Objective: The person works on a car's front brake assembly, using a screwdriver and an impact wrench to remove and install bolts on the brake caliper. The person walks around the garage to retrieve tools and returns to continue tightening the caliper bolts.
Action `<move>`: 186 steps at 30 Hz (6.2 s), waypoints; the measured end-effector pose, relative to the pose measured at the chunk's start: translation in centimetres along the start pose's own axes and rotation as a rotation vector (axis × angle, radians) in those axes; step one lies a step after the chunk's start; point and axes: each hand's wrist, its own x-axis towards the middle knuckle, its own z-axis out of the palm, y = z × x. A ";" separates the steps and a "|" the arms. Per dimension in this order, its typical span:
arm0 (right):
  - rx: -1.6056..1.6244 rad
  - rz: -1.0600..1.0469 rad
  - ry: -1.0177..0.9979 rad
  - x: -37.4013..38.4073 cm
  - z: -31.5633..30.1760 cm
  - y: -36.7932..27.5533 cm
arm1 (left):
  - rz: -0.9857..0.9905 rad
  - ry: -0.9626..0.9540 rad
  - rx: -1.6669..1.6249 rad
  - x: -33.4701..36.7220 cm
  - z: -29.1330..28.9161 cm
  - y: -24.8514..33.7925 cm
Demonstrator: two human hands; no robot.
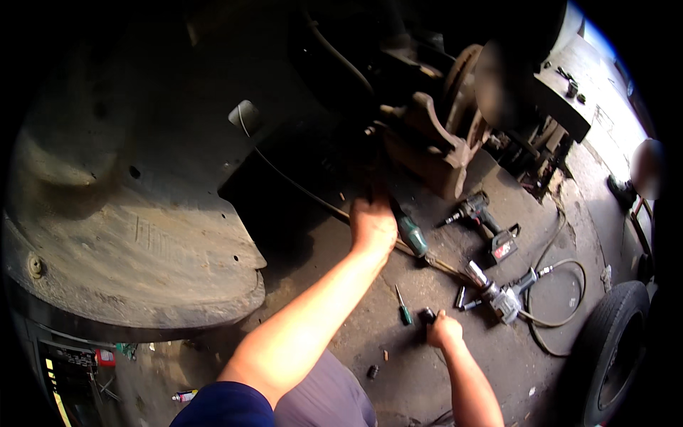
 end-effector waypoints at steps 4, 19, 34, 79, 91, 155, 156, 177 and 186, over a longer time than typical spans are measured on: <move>-0.158 -0.160 -0.001 -3.0 -7.5 -0.8 | -0.062 0.024 -0.065 -0.3 -2.7 -0.7; 0.142 -0.294 -0.027 -27.0 -23.9 5.2 | -0.549 0.005 0.014 -14.4 -1.8 0.1; 1.229 -0.098 -0.169 -60.9 -31.4 -2.2 | -0.585 -0.584 0.306 -35.8 -7.5 36.2; 0.123 -0.944 -0.540 -77.6 -34.9 -93.2 | 0.087 0.133 0.872 -20.0 -92.3 63.6; 0.220 -0.857 -0.568 -60.6 -34.4 -129.9 | -0.487 0.519 0.732 2.4 -125.0 55.0; 0.061 0.157 -0.543 26.1 -62.6 -248.5 | -0.745 0.535 0.610 147.1 -215.8 42.0; 0.028 0.157 -0.583 27.2 -61.3 -252.1 | -0.714 0.470 0.662 151.0 -218.3 41.7; 0.408 -0.248 -0.108 58.0 -82.7 -340.1 | -1.264 0.765 0.185 192.0 -264.7 37.6; 0.307 -0.388 0.075 68.2 -87.1 -373.7 | -1.415 0.223 0.545 227.7 -283.0 30.1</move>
